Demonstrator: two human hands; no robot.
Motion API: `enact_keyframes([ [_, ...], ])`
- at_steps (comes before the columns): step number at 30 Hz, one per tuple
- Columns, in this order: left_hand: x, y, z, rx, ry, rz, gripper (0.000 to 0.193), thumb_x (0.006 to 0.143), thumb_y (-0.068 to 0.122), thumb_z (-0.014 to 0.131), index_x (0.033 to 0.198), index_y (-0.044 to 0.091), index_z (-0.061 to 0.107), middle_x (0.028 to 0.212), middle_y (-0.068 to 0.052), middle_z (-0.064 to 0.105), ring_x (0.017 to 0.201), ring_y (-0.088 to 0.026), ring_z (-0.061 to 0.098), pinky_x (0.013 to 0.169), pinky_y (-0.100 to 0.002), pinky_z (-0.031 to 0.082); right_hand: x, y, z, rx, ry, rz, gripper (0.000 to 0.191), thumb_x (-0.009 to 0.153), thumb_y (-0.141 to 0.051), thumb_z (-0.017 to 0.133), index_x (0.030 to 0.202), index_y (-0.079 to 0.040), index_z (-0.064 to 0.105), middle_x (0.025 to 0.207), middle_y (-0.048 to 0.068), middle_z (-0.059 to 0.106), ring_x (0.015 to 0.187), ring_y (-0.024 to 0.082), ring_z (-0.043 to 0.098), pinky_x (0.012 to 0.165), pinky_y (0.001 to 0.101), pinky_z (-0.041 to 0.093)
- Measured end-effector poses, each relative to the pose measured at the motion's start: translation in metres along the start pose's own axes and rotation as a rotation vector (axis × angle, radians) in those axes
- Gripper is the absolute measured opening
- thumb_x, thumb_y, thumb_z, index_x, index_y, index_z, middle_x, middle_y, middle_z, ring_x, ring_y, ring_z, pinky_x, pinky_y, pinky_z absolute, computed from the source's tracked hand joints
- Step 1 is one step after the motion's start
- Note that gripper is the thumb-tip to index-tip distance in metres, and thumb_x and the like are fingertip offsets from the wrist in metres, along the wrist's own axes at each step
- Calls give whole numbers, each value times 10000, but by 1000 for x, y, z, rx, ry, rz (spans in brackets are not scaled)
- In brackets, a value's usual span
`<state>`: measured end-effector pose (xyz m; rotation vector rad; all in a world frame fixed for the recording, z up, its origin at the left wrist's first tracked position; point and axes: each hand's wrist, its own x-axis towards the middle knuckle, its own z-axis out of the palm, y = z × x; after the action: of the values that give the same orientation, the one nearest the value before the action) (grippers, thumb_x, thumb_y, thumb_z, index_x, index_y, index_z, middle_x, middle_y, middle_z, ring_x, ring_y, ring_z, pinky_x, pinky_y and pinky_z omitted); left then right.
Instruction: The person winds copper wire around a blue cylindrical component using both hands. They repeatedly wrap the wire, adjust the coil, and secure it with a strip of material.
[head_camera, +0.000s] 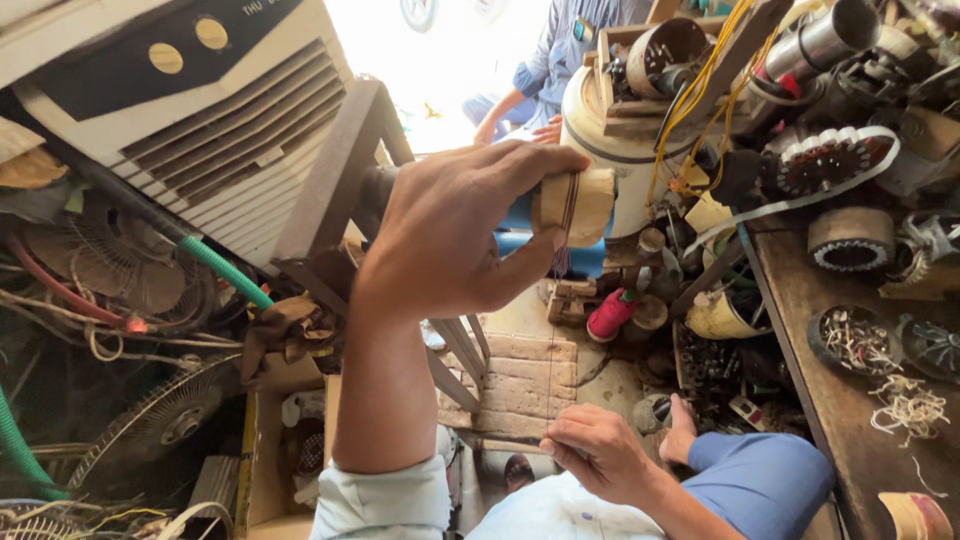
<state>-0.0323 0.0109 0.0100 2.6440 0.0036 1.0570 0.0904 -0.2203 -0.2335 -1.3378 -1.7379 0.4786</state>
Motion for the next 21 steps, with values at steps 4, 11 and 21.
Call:
enact_keyframes([
  [4, 0, 1, -1, -4, 8, 7, 465, 885, 251, 742, 1307, 98, 625, 1151, -78, 741, 989, -297, 732, 873, -391, 568, -1, -1, -2, -11, -16, 4, 121, 919, -140, 717, 858, -44, 676, 743, 87, 633, 682, 298, 607, 602, 407, 470],
  [11, 0, 2, -2, 9, 3, -7, 468, 870, 251, 739, 1302, 104, 634, 1134, -76, 748, 960, -292, 732, 853, -397, 566, 0, -3, 1, 7, -15, 11, 128, 920, -135, 716, 849, -40, 667, 744, 78, 632, 680, 283, 606, 599, 398, 467],
  [21, -1, 6, 0, 22, 63, -30, 447, 841, 230, 740, 1268, 121, 668, 1071, -54, 748, 927, -255, 738, 828, -373, 586, 3, -2, 3, 16, -21, 5, 142, 921, -130, 717, 822, -45, 661, 706, 60, 622, 647, 255, 599, 603, 388, 445],
])
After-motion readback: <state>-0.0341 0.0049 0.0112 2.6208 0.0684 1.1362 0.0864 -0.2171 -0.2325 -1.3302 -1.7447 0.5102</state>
